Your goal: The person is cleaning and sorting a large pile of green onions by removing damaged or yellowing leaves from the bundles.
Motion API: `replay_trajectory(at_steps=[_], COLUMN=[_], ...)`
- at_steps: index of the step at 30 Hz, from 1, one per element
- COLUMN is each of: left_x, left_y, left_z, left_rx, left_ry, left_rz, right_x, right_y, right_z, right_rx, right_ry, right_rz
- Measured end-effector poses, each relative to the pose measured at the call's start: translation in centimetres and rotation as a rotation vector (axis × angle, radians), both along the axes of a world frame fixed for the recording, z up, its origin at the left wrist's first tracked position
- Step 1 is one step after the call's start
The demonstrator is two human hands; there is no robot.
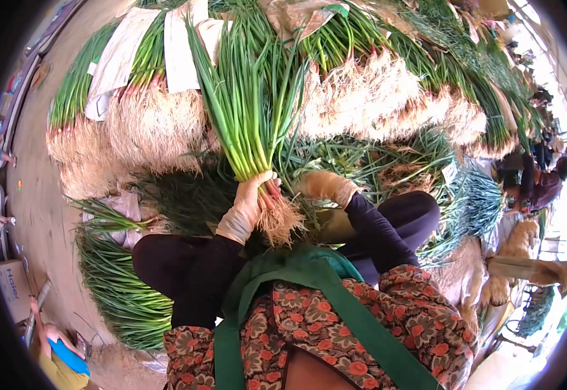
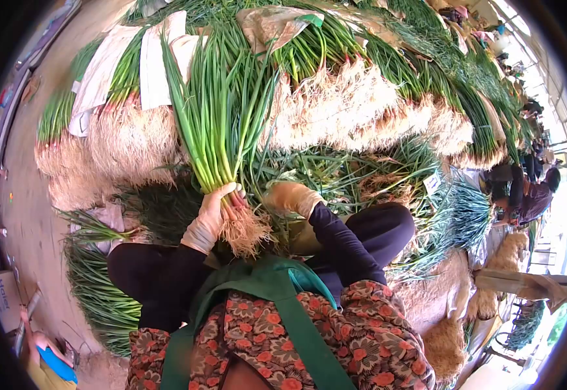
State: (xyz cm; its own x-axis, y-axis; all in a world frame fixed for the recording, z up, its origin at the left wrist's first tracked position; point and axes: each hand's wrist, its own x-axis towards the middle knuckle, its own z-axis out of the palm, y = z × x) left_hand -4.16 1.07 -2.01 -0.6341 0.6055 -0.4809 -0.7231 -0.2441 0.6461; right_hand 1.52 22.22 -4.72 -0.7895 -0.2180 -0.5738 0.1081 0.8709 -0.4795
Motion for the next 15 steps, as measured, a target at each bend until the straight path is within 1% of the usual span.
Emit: replay_trajectory(at_steps=[1, 2, 3, 5, 6, 7, 9, 10, 11, 12, 13, 14, 15], left_x=[0.2, 0.2, 0.0, -0.4, -0.6, -0.7, -0.4, -0.5, -0.7, -0.8, -1.1, -1.3, -1.1], left_y=[0.3, 0.2, 0.0, -0.2, -0.3, 0.0, 0.4, 0.1, -0.4, -0.7, -0.8, -0.7, -0.7], left_z=[0.0, 0.6, 1.1, 1.4, 1.4, 1.0, -0.2, 0.0, 0.5, -0.1, -0.6, -0.6, -0.4], left_rx=[-0.050, -0.086, -0.120, -0.205, -0.244, -0.157, 0.011, 0.083, 0.153, 0.199, 0.250, 0.244, 0.237], left_ry=[-0.031, -0.038, -0.039, -0.055, -0.063, -0.058, -0.056, -0.130, -0.122, -0.137, -0.147, -0.141, -0.143], left_rz=[0.007, -0.064, -0.132, -0.150, -0.156, -0.095, 0.022, 0.025, -0.027, -0.058, -0.085, -0.095, -0.109], right_x=[-0.4, -0.9, -2.1, -3.1, -3.3, -3.3, -2.9, -2.4, -2.8, -1.7, -0.6, -0.6, -0.4], right_y=[-1.0, -2.0, -2.9, -4.5, -4.9, -5.0, -5.0, -2.7, 0.9, 2.5, 4.0, 2.0, 0.4], right_z=[1.9, 3.9, 4.9, 4.6, 4.6, 4.2, -0.5, -0.3, -6.2, -5.2, -4.1, 3.1, 7.8], right_rx=[-0.265, -0.562, -0.621, -0.484, -0.429, 0.027, -0.278, -0.027, -0.259, 0.070, 0.348, 0.296, 0.239], right_ry=[0.042, 0.124, 0.071, 0.267, 0.288, 0.741, 0.815, 0.799, 0.744, 0.413, 0.137, -0.093, -0.330], right_rz=[-0.318, -0.597, -0.659, -0.527, -0.519, 0.015, -0.567, -0.544, -0.773, -0.552, -0.205, -0.217, -0.233])
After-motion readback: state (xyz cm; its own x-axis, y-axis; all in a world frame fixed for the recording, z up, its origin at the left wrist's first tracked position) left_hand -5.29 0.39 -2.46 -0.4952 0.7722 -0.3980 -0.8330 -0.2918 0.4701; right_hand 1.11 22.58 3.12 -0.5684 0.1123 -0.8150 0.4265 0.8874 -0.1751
